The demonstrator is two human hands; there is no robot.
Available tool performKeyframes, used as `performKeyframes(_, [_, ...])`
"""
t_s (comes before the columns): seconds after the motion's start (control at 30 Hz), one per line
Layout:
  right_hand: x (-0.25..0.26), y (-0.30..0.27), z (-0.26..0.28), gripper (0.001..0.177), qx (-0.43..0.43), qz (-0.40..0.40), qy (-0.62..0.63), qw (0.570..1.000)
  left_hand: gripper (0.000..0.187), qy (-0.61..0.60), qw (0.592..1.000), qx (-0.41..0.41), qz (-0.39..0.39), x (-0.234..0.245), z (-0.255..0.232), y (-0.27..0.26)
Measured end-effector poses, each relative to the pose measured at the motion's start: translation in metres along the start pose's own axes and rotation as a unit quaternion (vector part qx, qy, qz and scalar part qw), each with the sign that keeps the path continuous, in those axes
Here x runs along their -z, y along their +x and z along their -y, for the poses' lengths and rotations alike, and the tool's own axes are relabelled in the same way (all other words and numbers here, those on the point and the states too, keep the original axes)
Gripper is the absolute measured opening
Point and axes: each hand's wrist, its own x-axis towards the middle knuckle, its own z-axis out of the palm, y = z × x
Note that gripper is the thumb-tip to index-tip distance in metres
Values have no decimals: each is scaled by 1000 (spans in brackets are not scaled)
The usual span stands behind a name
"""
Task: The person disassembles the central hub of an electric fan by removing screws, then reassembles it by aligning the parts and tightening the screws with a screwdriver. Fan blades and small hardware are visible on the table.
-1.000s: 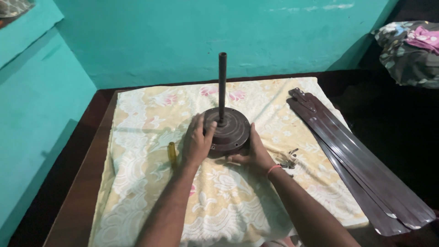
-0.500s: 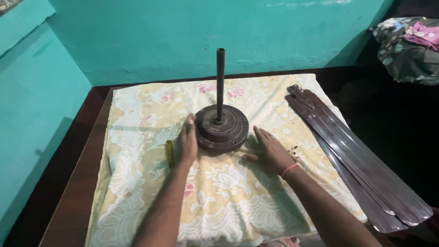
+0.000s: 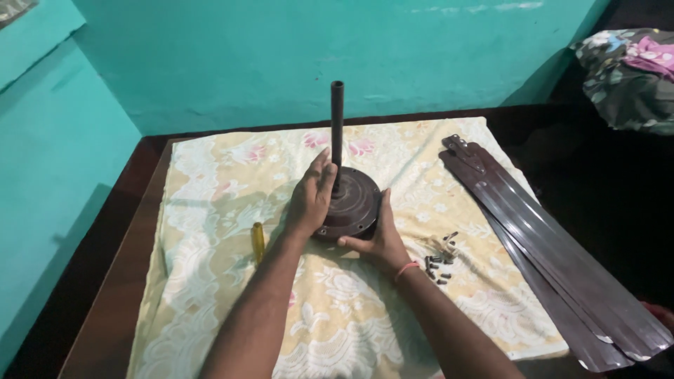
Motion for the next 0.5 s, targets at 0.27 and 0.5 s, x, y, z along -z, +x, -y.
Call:
performKeyframes(0.27, [1,1,4,160,29,-11,-64,997,55,-68,997,23,-10,-35,14,22])
performKeyframes(0.5, [2,3,-3,161,24,-9,-18,1000,52,12,997,54,-49,-43,9,26])
